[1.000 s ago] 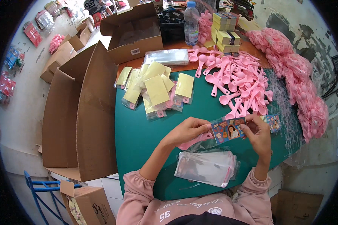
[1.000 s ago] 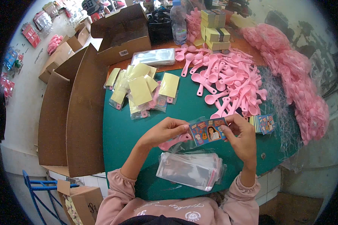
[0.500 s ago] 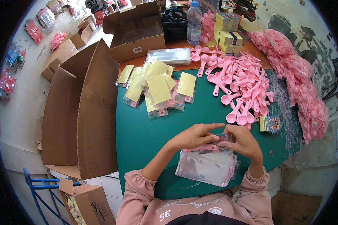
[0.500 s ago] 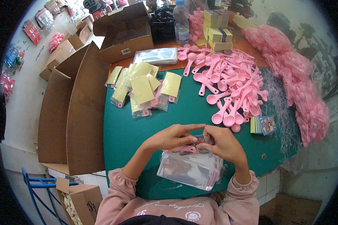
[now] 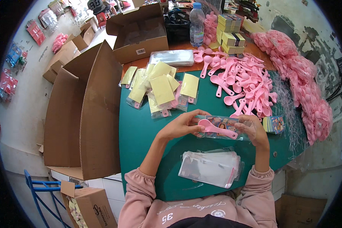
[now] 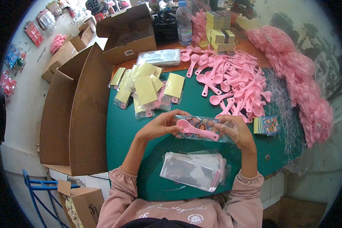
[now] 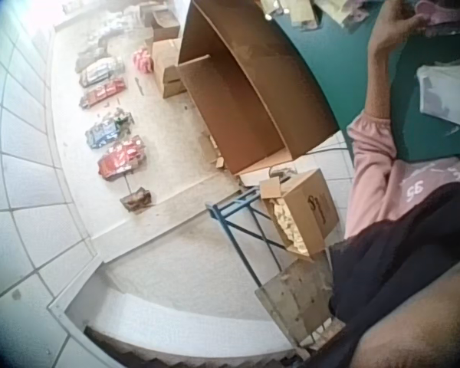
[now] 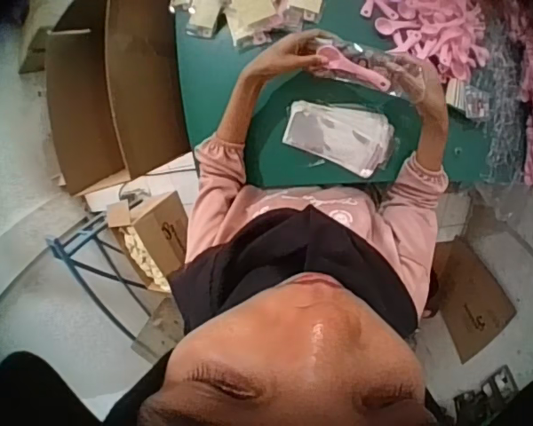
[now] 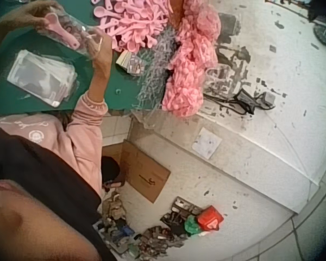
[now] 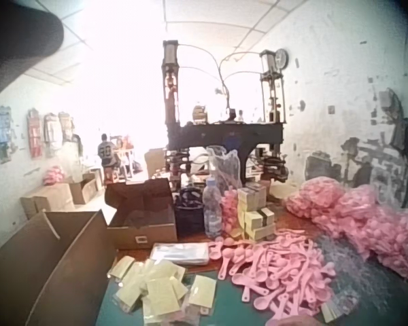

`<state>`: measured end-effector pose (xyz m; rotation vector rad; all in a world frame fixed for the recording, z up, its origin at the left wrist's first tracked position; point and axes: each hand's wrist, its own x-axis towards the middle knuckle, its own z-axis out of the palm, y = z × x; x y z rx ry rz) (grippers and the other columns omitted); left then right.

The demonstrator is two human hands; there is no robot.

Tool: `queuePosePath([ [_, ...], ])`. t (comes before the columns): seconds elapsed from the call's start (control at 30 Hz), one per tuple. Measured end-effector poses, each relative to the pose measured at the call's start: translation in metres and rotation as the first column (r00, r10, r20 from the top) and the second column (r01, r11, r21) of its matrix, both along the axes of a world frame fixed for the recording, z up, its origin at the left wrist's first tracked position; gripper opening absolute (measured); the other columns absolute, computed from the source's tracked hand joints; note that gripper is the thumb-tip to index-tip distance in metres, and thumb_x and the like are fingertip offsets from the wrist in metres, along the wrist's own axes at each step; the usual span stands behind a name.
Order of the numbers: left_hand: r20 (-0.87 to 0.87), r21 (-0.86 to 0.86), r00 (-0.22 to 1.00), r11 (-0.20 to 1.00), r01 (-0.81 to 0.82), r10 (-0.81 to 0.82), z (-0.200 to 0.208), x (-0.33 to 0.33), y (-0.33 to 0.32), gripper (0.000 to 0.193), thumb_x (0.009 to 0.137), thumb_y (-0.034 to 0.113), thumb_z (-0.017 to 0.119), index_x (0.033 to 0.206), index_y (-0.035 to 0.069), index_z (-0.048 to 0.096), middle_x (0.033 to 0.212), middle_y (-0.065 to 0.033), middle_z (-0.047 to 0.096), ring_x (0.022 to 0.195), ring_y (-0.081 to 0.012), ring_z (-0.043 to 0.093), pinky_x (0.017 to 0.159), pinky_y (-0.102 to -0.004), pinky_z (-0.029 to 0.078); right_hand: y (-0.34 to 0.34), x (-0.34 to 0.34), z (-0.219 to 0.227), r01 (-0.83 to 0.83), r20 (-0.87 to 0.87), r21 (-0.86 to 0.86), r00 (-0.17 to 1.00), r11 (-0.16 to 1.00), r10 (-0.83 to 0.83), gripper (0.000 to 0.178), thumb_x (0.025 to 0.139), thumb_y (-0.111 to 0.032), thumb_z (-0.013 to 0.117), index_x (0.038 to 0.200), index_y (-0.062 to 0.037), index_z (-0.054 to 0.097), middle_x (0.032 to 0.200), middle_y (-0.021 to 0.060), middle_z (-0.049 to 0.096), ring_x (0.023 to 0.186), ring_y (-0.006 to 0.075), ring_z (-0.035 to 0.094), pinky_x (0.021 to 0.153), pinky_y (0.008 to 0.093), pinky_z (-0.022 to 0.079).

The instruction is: The person repeatedly picks up pink plastic spoons and small printed cards, places them into clear plastic bags, and seals the bags. The sealed packages are stacked on the table. The person handles the items one at a time throughout the clip.

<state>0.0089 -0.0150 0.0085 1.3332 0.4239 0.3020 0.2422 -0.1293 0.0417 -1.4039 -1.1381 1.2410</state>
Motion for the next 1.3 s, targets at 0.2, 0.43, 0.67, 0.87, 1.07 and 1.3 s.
queuePosePath([
  [0.2, 0.038, -0.037, 0.999, 0.999, -0.008, 0.009, -0.003, 0.002, -0.004, 0.052, 0.081, 0.013, 0.063, 0.127, 0.008, 0.039, 0.102, -0.0115, 0.057, 0.088, -0.0133, 0.057, 0.073, -0.0264, 0.051, 0.002, 0.000, 0.000, 0.002, 0.221, 0.071, 0.975, 0.997, -0.018, 0.012, 0.073, -0.008, 0.068, 0.078, 0.0000, 0.061, 0.068, 0.0016, 0.057, 0.059, 0.0077, 0.051, 0.053, 0.0219, 0.041],
  [0.43, 0.033, -0.339, 0.959, 0.906, -0.255, 0.282, -0.024, 0.015, -0.041, 0.048, 0.097, 0.024, 0.028, 0.137, 0.013, 0.004, 0.110, -0.0195, 0.054, 0.101, -0.0259, 0.056, 0.082, -0.0345, 0.048, 0.025, -0.026, -0.011, -0.179, 0.594, 0.380, 0.800, 0.908, -0.091, 0.028, 0.072, -0.009, 0.068, 0.095, 0.0007, 0.057, 0.095, 0.0135, 0.057, 0.079, 0.0211, 0.057, 0.069, 0.0298, 0.046],
  [0.67, -0.118, -0.307, 0.964, 0.915, -0.262, 0.237, -0.023, -0.001, -0.051, 0.053, 0.095, 0.011, 0.034, 0.137, 0.011, 0.001, 0.108, -0.0226, 0.054, 0.097, -0.0253, 0.058, 0.081, -0.0339, 0.050, 0.003, -0.047, -0.025, -0.397, 0.686, 0.220, 0.712, 0.891, 0.147, 0.033, 0.072, -0.006, 0.067, 0.101, -0.0038, 0.054, 0.099, 0.0120, 0.049, 0.083, 0.0234, 0.057, 0.073, 0.0314, 0.047],
  [0.87, -0.155, -0.257, 0.956, 0.924, -0.282, 0.249, -0.035, -0.001, -0.052, 0.050, 0.095, 0.015, 0.037, 0.137, 0.012, 0.011, 0.105, -0.0170, 0.056, 0.099, -0.0222, 0.058, 0.082, -0.0330, 0.050, 0.006, -0.062, -0.031, -0.363, 0.704, 0.115, 0.686, 0.925, 0.182, 0.023, 0.073, -0.008, 0.064, 0.092, -0.0011, 0.052, 0.093, 0.0133, 0.049, 0.083, 0.0301, 0.055, 0.071, 0.0363, 0.046],
  [1.07, -0.185, -0.276, 0.936, 0.898, -0.343, 0.300, -0.030, 0.002, -0.052, 0.044, 0.094, 0.015, 0.039, 0.135, 0.011, 0.021, 0.103, -0.0144, 0.057, 0.094, -0.0195, 0.059, 0.079, -0.0318, 0.051, 0.006, -0.069, -0.038, -0.384, 0.714, 0.183, 0.684, 0.905, 0.146, 0.018, 0.073, -0.009, 0.062, 0.084, -0.0021, 0.050, 0.085, 0.0124, 0.049, 0.077, 0.0303, 0.054, 0.066, 0.0385, 0.045],
  [1.3, -0.209, -0.177, 0.924, 0.917, -0.358, 0.321, -0.037, 0.007, -0.050, 0.049, 0.090, 0.009, 0.046, 0.134, 0.011, 0.022, 0.091, -0.0116, 0.060, 0.086, -0.0168, 0.060, 0.074, -0.0287, 0.052, 0.003, -0.072, -0.043, -0.428, 0.752, 0.228, 0.648, 0.874, 0.121, 0.016, 0.071, -0.007, 0.061, 0.080, -0.0015, 0.049, 0.078, 0.0124, 0.049, 0.073, 0.0295, 0.053, 0.063, 0.0387, 0.044],
])
